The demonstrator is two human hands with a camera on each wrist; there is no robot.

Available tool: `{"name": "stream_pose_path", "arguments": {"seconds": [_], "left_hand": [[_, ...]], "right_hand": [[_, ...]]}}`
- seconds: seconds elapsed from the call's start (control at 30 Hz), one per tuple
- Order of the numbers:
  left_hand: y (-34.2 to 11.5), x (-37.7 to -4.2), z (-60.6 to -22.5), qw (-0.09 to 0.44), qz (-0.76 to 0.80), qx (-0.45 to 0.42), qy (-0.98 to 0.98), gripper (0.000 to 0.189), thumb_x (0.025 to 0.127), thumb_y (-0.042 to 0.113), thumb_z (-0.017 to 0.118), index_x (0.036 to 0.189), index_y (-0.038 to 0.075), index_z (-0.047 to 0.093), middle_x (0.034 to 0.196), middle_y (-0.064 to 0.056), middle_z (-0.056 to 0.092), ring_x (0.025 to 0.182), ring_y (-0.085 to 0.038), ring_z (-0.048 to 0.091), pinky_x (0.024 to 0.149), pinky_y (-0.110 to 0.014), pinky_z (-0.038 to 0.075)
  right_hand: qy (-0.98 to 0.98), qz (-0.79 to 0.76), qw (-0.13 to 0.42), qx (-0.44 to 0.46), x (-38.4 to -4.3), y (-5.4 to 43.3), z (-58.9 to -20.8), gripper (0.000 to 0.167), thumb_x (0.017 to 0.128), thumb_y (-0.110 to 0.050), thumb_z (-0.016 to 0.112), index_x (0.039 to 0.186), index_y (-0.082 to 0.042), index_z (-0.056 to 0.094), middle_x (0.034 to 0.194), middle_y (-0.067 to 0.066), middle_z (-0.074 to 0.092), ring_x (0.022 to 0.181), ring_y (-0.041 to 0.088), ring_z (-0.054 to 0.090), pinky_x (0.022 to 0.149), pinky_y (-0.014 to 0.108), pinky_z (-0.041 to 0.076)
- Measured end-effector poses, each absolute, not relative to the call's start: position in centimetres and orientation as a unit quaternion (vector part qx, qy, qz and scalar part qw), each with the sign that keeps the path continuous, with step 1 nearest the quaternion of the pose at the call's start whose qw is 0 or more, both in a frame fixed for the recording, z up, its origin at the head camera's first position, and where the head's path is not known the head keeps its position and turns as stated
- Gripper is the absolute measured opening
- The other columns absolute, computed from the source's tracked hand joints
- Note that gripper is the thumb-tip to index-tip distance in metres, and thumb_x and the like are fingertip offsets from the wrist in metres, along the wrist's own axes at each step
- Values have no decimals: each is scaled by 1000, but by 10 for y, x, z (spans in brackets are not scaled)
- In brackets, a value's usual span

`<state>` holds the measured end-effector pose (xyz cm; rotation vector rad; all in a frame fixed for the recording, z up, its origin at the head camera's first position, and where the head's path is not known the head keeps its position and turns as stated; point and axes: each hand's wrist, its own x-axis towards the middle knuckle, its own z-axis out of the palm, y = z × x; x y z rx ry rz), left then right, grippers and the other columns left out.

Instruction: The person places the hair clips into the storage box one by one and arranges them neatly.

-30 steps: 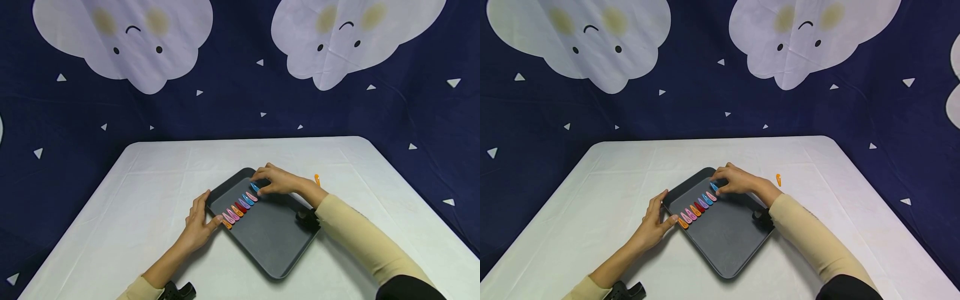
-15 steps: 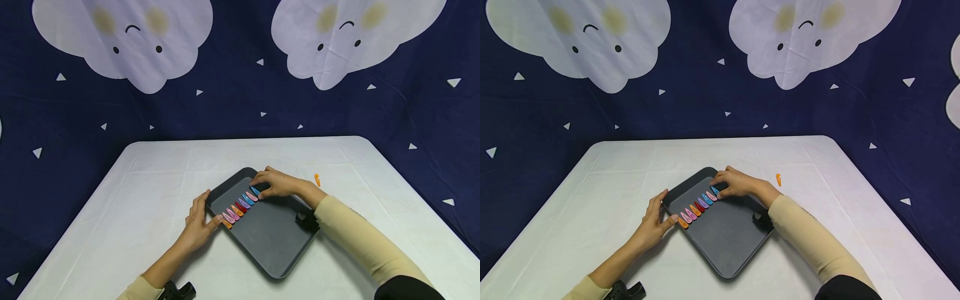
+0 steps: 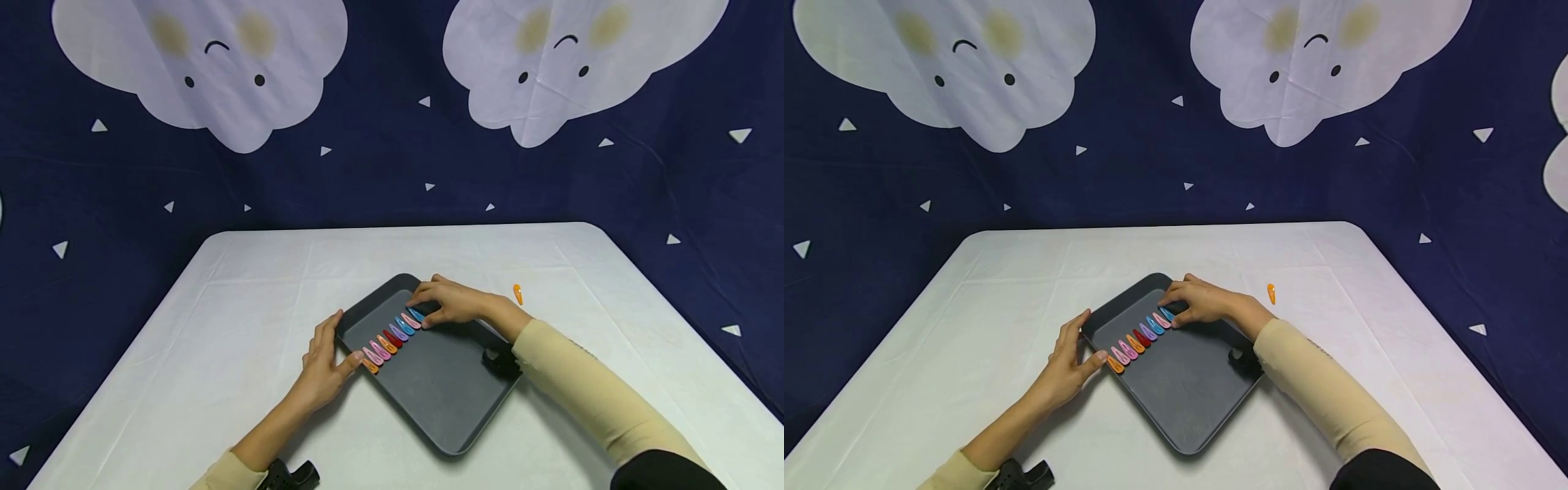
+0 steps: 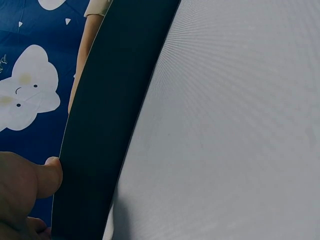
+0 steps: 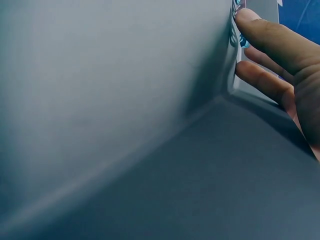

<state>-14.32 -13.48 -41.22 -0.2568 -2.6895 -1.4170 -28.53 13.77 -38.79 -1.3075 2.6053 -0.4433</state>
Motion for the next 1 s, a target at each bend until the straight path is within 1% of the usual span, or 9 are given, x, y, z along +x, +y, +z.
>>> {"name": "stream_pose_path", "arguments": {"seconds": [0.27,0.7,1.0], "left_hand": [[-135,-143,-412,51,-462,-89,-881,76,87,20,66,148,9,21,151,-14,25,136,-37,25,97,-57,19],[-134,-143,-411,50,-463,-87,-880,75,88,21,65,148,10,22,151,-14,26,135,-36,26,96,-57,19],[-134,-144,-412,51,-462,-88,-881,76,88,21,65,148,9,22,151,-14,26,136,-36,26,97,-57,19]], "right_hand": [[879,-143,99,-444,-285,137,-388,49,85,-33,68,131,-21,57,134,0,51,109,16,41,93,38,40],[879,-138,97,-446,-284,136,-386,50,84,-35,69,131,-22,57,133,-1,51,109,16,41,93,37,41],[881,-136,96,-442,-283,137,-387,53,83,-37,70,132,-20,56,134,1,51,111,17,42,95,38,40]]}}
